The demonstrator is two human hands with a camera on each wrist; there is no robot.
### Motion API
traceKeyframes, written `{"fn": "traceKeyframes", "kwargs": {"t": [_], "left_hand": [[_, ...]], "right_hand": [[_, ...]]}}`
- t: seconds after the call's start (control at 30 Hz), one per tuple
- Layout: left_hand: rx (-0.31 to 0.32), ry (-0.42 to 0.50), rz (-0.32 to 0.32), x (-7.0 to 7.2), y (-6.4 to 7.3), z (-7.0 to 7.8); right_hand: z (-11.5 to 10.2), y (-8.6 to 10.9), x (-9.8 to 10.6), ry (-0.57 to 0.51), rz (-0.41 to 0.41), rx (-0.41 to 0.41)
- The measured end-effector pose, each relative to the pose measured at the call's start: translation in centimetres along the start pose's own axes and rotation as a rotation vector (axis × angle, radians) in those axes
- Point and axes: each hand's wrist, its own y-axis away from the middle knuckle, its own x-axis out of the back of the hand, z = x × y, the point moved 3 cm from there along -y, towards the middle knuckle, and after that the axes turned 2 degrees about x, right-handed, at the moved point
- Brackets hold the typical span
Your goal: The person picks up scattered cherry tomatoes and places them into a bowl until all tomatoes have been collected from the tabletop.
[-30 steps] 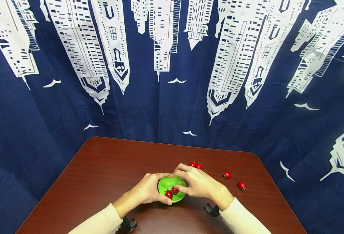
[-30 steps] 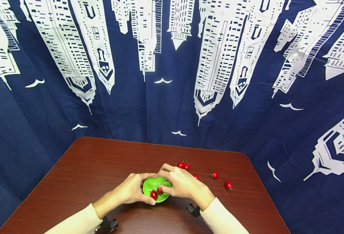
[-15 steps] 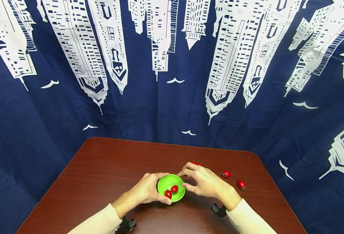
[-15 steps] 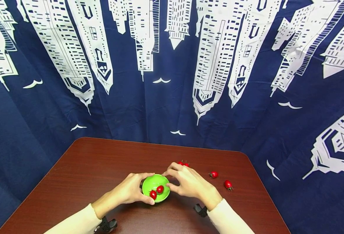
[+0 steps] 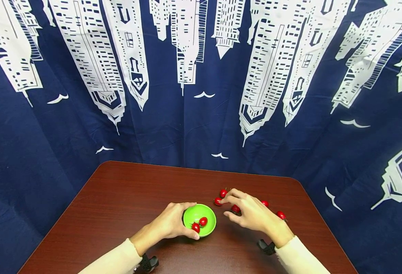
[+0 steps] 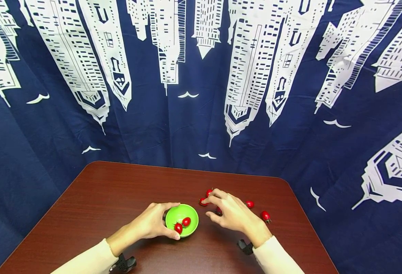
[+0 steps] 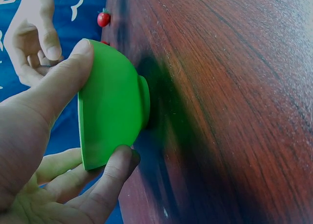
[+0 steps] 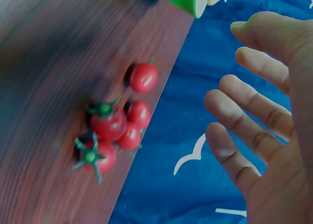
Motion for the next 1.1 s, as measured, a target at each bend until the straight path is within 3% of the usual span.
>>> {"fn": "traceKeyframes", "kwargs": {"t": [0.33,1.1], "left_hand": [[0.008,0.007,-0.004,-0.1,0.1,0.1],[0.004,0.005,-0.004,-0.1,0.0,0.1]], "right_hand": [[2.1,2.3,0.6,0.004,0.015,-0.104],[6.3,7.4,1.7,0.107,0.077,-0.203]]}}
